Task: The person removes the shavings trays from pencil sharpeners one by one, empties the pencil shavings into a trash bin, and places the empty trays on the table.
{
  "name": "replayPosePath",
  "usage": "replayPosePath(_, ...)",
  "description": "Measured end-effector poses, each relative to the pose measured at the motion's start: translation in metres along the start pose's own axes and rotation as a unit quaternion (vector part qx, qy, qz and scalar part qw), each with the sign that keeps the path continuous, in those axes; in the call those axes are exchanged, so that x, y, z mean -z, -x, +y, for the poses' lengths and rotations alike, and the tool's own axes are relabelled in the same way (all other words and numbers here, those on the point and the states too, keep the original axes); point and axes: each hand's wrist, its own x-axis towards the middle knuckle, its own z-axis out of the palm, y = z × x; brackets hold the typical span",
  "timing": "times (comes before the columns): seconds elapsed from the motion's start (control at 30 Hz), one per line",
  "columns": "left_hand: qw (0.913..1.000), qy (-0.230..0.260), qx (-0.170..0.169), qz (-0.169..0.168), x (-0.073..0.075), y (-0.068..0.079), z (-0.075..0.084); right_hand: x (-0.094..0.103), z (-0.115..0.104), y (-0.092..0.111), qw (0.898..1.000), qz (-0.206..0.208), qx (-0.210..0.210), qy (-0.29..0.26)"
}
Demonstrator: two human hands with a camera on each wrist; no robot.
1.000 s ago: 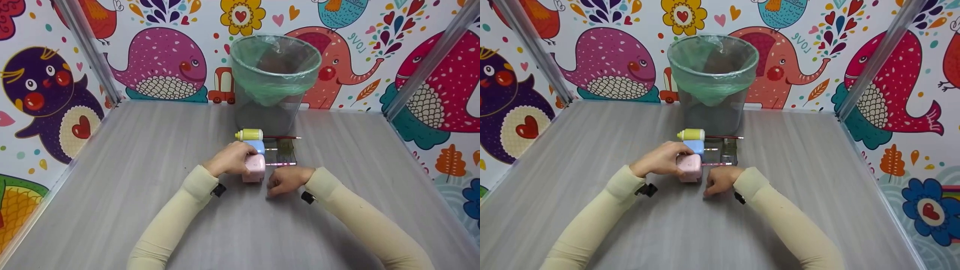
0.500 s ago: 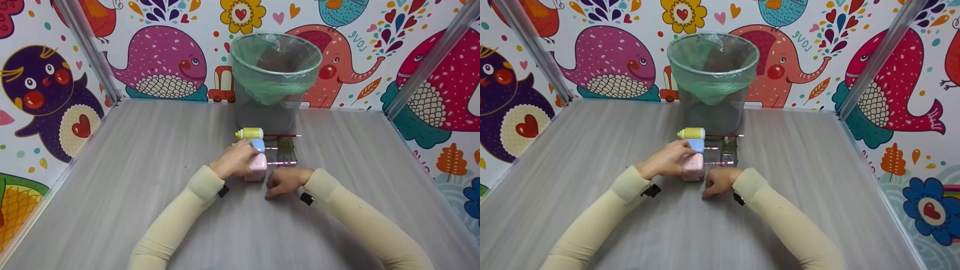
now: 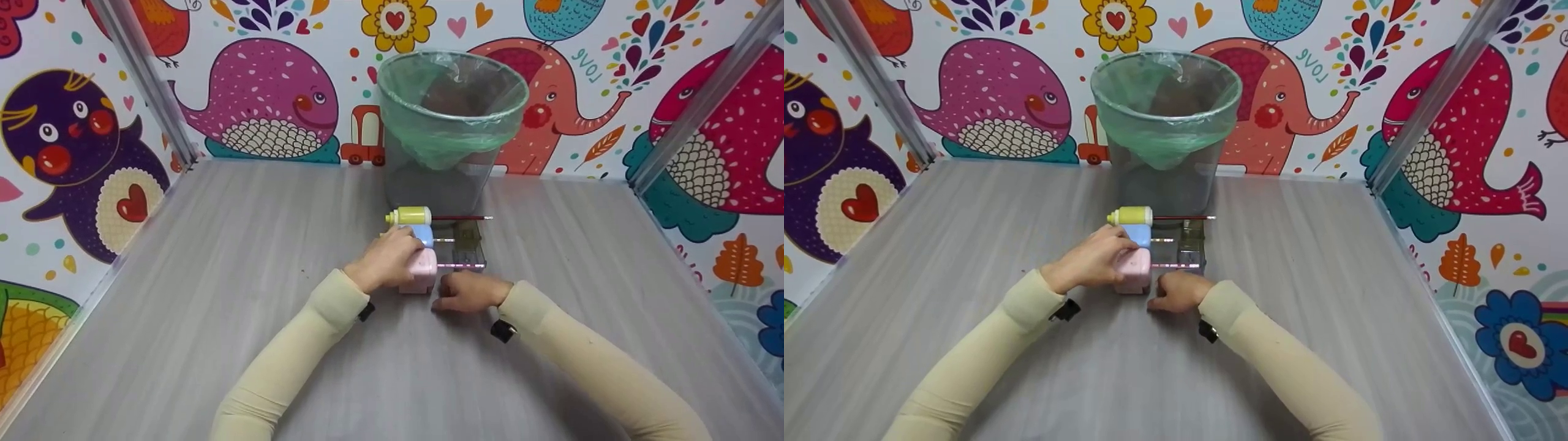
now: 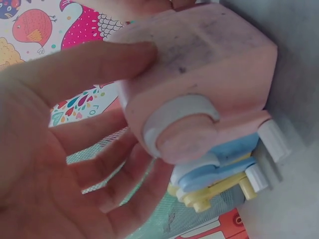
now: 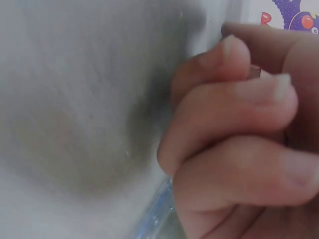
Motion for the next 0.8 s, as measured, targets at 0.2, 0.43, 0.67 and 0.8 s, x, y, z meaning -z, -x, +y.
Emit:
replayPosePath(0.2, 0.9999, -0.014, 0.001, 0.004, -0.001, 0.000, 0.001, -0.004, 0.002, 0.002, 0.999, 0.023, -0.017, -0.044)
replayPosePath(0.43, 0.9991, -0.026, 0.030, -0.015, 0.000, -0.001, 0.003, -0.011, 0.001, 0.001, 0.990, 0.073, -0.065, -0.104)
replayPosePath(0.67, 0.9982, -0.032, 0.042, -0.027, 0.001, -0.002, 0.005, -0.017, 0.001, 0.002, 0.984, 0.090, -0.058, -0.140)
replayPosePath(0.8, 0.9981, -0.034, 0.039, -0.031, 0.002, -0.003, 0.006, -0.019, 0.001, 0.001, 0.976, 0.073, -0.054, -0.196)
